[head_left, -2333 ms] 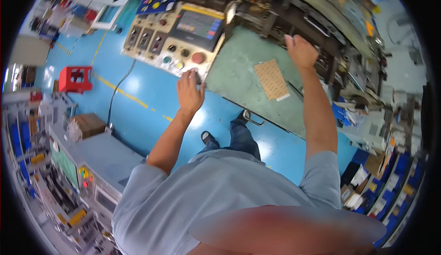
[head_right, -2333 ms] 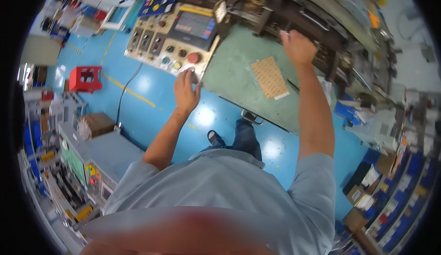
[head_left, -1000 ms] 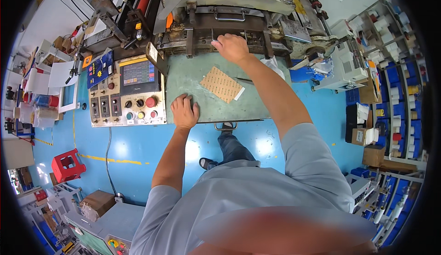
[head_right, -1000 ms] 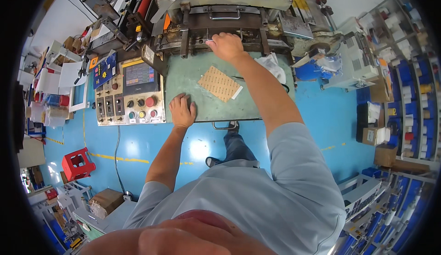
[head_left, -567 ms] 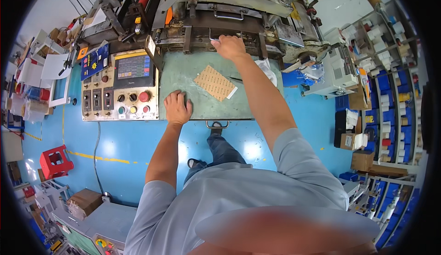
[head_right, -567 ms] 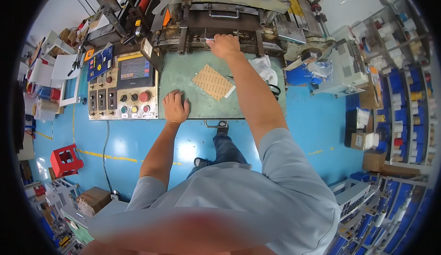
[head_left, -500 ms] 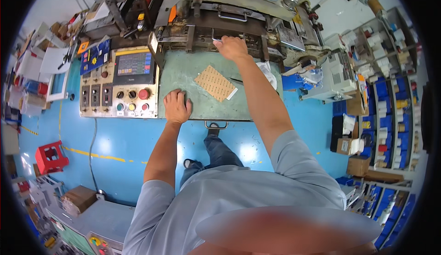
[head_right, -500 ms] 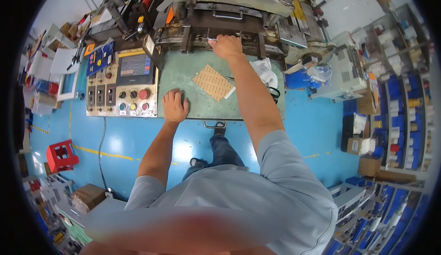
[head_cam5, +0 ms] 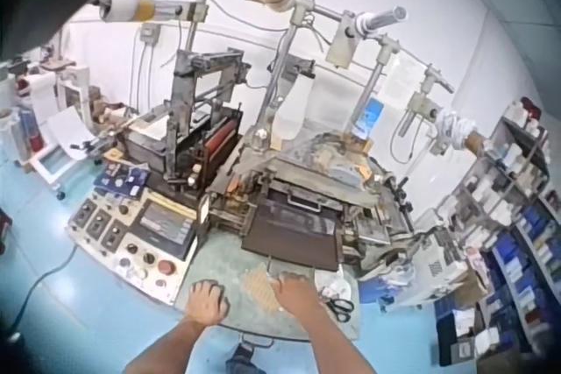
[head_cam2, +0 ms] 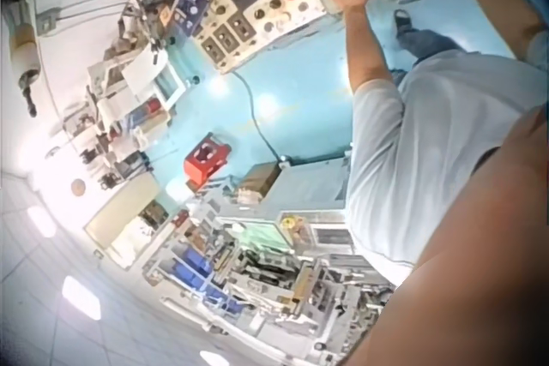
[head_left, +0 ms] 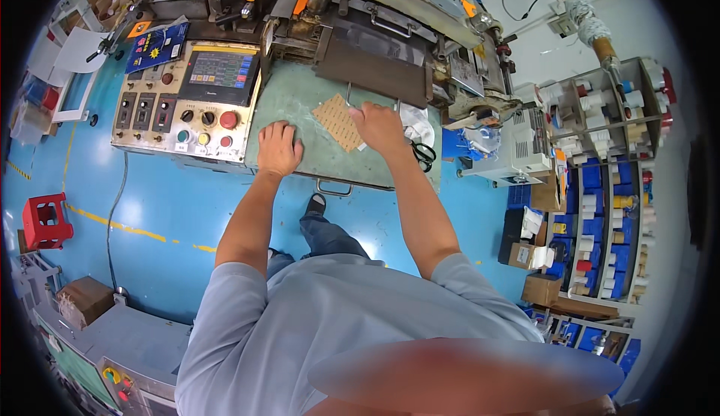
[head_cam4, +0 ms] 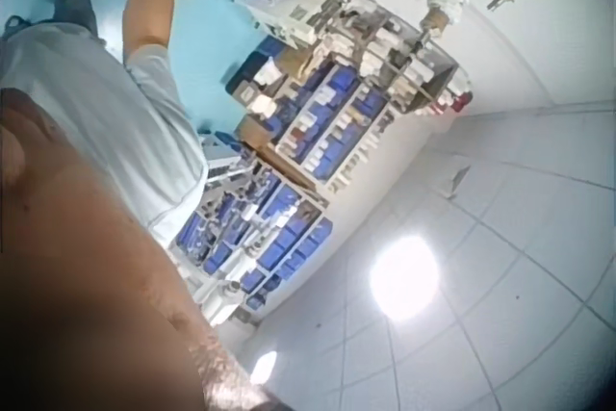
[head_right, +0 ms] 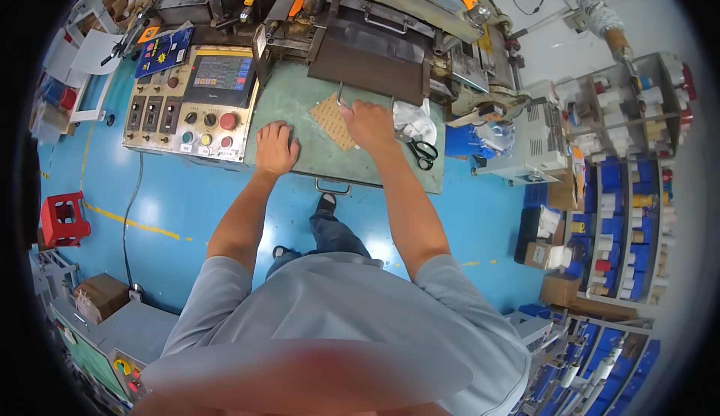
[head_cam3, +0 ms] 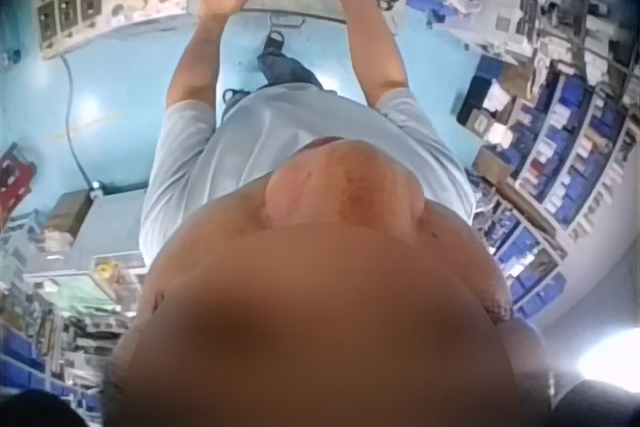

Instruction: Operating an industrial press machine to process material sheets and applying 3M adhesive tape.

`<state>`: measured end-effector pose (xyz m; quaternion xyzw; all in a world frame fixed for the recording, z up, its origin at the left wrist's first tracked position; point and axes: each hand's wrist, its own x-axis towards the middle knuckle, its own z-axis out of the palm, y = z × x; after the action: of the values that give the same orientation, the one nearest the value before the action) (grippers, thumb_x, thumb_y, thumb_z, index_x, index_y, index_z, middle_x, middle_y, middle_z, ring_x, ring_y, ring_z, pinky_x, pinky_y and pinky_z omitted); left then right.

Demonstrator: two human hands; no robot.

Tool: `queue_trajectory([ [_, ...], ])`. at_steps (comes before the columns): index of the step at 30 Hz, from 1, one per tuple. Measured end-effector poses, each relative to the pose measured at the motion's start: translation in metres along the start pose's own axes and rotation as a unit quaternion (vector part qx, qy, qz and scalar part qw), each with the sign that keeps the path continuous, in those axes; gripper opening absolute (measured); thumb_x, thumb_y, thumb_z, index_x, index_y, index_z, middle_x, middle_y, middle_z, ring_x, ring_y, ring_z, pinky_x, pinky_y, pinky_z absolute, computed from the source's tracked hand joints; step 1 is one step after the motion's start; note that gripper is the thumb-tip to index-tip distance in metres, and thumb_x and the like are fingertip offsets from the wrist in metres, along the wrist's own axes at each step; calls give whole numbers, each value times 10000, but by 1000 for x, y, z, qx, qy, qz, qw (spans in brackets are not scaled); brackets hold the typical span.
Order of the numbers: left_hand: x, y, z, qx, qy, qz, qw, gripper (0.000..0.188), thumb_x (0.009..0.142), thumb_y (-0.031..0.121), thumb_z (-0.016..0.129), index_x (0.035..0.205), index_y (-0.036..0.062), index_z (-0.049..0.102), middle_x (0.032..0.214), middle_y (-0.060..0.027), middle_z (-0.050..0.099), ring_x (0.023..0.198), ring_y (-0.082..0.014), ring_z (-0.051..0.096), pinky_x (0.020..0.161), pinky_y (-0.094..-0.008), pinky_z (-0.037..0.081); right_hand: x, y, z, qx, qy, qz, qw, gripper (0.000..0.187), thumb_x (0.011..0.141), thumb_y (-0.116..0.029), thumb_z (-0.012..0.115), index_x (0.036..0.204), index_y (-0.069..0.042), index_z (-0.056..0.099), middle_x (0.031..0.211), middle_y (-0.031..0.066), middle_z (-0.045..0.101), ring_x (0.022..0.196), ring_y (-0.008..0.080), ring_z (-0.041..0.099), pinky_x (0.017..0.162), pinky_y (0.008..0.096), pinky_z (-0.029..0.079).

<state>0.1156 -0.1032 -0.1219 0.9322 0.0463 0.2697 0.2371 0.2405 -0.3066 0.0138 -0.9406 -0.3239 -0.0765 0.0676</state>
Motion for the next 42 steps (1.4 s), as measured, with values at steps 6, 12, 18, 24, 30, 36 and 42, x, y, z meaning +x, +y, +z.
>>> queue_trajectory([
  [6, 4, 0, 1, 7, 5, 12, 1000, 336, 792, 217, 662, 1091, 83, 590, 1169, -130, 559, 1137, -337, 507, 990, -490, 371, -61, -31, -17, -6, -4, 3, 1000, 423, 932, -463, 598, 742, -85, 619, 643, 129, 646, 587, 330, 652, 579, 444, 519],
  [12, 3, 0, -2, 18, -2, 7, 1000, 293, 788, 220, 645, 1040, 77, 609, 1163, -126, 573, 1128, -328, 512, 986, -486, 367, -119, -57, -31, 40, -24, -13, 999, 407, 926, -453, 615, 726, -98, 606, 626, 94, 633, 587, 318, 644, 554, 437, 513],
  [18, 3, 1, -1, 17, -8, 17, 1000, 311, 770, 207, 644, 1035, 57, 582, 1176, -134, 574, 1125, -347, 511, 989, -490, 373, -126, -52, -37, 58, -83, -22, 995, 413, 946, -461, 585, 760, -93, 603, 663, 84, 650, 623, 313, 651, 546, 440, 503],
  [24, 4, 3, -3, 20, -41, 0, 999, 319, 763, 184, 670, 1053, 72, 599, 1195, -123, 567, 1139, -336, 504, 1011, -487, 357, -145, -58, -40, 74, -112, -51, 990, 398, 954, -460, 566, 789, -102, 620, 650, 96, 652, 615, 320, 659, 519, 444, 496],
  [30, 6, -22, 3, -51, 4, -31, 998, 233, 817, 99, 604, 1045, 54, 608, 1144, -136, 587, 1076, -353, 534, 959, -465, 404, -201, -83, -43, 118, -170, -66, 976, 398, 968, -432, 552, 779, -86, 604, 649, 117, 656, 586, 325, 663, 500, 453, 490],
  [36, 29, 34, -69, -235, 183, -162, 941, 209, 916, 141, 620, 1062, -7, 599, 1099, -159, 597, 998, -285, 551, 910, -394, 429, -230, -99, -39, 161, -164, -85, 970, 391, 955, -409, 591, 755, -75, 635, 564, 99, 623, 500, 285, 636, 446, 416, 472],
  [42, 33, 182, -95, -177, -126, 147, 965, 408, 740, 194, 787, 1087, 48, 630, 1220, -154, 568, 1167, -328, 520, 985, -448, 389, -228, -91, -40, 185, -144, -110, 966, 325, 921, -378, 634, 774, -89, 656, 542, 93, 610, 477, 270, 630, 429, 398, 466],
])
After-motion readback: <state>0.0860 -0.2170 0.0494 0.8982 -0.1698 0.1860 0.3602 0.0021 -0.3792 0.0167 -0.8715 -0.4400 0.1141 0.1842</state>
